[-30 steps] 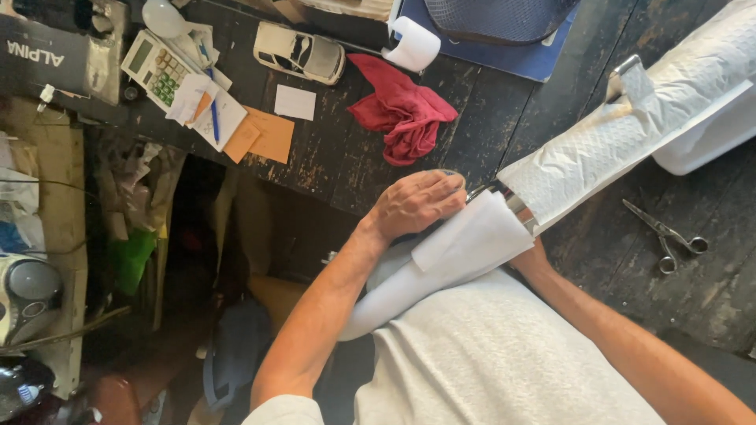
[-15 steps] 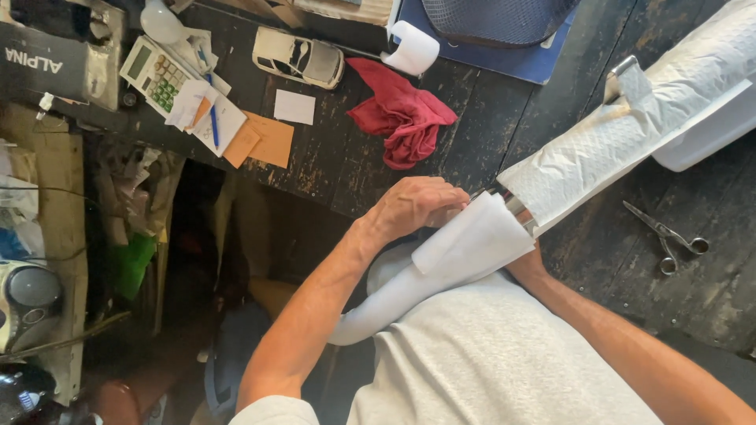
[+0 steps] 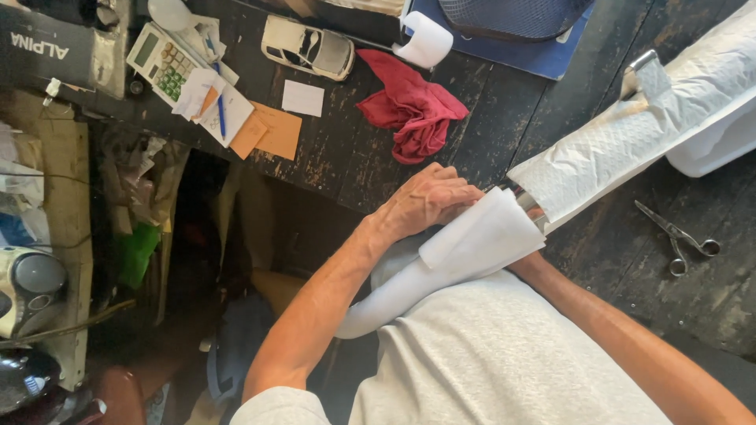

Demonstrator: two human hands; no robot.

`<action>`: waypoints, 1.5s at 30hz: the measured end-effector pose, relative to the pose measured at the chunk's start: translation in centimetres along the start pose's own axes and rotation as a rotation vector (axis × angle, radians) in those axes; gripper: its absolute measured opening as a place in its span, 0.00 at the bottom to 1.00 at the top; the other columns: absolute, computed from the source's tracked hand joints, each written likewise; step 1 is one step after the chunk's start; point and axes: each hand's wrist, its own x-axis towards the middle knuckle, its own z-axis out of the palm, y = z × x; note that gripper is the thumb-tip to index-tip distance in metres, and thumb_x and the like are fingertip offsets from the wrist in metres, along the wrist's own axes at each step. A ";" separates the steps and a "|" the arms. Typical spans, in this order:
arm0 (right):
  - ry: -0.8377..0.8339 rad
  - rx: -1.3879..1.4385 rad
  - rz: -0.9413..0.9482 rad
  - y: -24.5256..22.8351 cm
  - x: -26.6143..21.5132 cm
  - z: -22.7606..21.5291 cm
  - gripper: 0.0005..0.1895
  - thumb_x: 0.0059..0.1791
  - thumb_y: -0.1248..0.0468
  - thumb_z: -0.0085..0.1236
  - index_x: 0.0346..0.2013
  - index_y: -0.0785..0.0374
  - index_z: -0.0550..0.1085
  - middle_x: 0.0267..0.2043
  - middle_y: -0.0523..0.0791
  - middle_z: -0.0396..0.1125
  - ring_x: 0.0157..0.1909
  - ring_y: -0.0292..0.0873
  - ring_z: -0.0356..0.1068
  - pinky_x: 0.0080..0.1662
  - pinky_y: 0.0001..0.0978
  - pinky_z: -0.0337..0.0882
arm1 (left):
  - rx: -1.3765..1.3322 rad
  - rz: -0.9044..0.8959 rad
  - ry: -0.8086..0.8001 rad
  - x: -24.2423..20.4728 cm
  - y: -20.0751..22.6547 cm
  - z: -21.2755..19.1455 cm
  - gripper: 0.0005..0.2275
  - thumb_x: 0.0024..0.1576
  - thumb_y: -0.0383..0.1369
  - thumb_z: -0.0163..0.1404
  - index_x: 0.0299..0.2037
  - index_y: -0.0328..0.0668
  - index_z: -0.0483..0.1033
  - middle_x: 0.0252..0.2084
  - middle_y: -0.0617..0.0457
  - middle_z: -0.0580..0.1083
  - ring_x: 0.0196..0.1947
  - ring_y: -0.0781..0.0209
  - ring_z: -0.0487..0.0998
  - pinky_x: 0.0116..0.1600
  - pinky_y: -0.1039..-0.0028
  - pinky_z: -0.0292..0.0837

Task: Wrapping a bicycle component with protective foam and securing it with adhesive tape

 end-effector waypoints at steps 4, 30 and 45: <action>0.002 0.010 0.001 -0.7 0.3 0.2 0.23 0.43 0.49 0.75 0.39 0.65 0.82 0.33 0.54 0.78 0.45 0.62 0.79 0.52 0.53 0.74 | 0.139 -0.007 0.110 -0.5 -0.5 1.5 0.10 0.75 0.47 0.48 0.54 0.64 0.83 0.36 0.64 0.77 0.45 0.68 0.80 0.66 0.73 0.75; 0.092 0.167 0.074 -8.6 6.5 -2.9 0.29 0.41 0.45 0.78 0.40 0.69 0.82 0.34 0.55 0.78 0.49 0.60 0.77 0.60 0.48 0.69 | 0.450 -0.555 0.286 -3.3 11.7 2.2 0.53 0.47 0.64 0.68 0.77 0.31 0.69 0.64 0.37 0.79 0.58 0.42 0.85 0.56 0.57 0.82; 0.138 0.243 0.130 -10.9 8.2 -4.1 0.33 0.40 0.43 0.80 0.41 0.71 0.82 0.34 0.56 0.79 0.51 0.60 0.76 0.65 0.46 0.67 | 0.373 -0.623 0.227 -2.9 9.9 -0.4 0.52 0.41 0.59 0.73 0.75 0.39 0.71 0.62 0.44 0.79 0.57 0.45 0.86 0.60 0.57 0.82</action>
